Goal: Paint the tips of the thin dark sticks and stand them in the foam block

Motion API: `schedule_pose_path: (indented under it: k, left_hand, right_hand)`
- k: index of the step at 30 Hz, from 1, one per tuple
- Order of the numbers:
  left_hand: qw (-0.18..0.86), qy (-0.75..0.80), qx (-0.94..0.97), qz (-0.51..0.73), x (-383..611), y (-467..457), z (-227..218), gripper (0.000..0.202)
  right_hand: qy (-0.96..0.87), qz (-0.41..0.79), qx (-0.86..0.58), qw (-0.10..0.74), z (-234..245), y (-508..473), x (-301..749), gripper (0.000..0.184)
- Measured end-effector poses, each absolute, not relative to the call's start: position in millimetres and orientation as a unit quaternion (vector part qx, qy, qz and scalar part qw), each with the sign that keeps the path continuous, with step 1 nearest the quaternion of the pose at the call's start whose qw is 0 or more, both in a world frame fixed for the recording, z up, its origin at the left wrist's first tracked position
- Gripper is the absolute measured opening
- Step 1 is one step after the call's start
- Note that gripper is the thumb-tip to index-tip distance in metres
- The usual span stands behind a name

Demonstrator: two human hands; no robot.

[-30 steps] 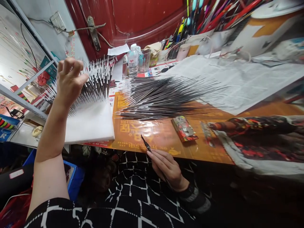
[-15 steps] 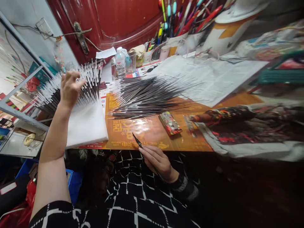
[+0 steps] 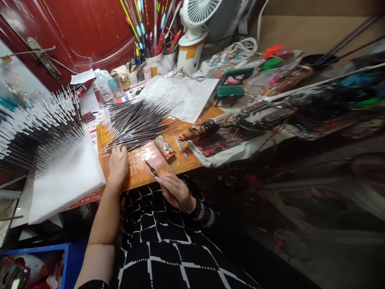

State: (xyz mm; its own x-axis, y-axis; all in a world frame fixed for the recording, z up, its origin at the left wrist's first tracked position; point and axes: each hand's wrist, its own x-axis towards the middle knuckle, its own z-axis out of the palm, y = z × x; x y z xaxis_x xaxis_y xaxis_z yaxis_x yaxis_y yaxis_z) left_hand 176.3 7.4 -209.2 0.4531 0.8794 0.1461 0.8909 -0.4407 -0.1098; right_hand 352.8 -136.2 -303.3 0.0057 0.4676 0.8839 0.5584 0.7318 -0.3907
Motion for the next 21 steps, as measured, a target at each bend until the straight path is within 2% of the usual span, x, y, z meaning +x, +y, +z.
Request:
schedule_pose_path:
  k: [3,8,13,18,21]
  left_hand:
    - [0.11,-0.551,-0.827,-0.012,183.6,19.7,-208.4,0.029]
    - [0.135,-0.546,-0.826,-0.028,174.4,27.8,-207.6,0.021]
    - [0.158,-0.513,-0.834,-0.132,162.4,33.2,-208.5,0.019]
    - [0.115,-0.42,-0.855,-0.281,166.6,27.4,-206.8,0.02]
    - [0.086,-0.339,-0.879,-0.324,178.7,12.2,-204.3,0.017]
  right_hand:
    - [-0.702,-0.06,-0.38,0.599,-298.4,-141.0,368.0,0.056]
    - [-0.695,-0.09,-0.408,0.585,-293.3,-145.3,388.1,0.056]
    - [-0.688,-0.126,-0.415,0.581,-290.5,-144.0,400.1,0.054]
    - [-0.672,-0.144,-0.428,0.587,-290.6,-142.8,410.1,0.053]
    - [-0.665,-0.161,-0.431,0.588,-288.1,-142.1,416.1,0.053]
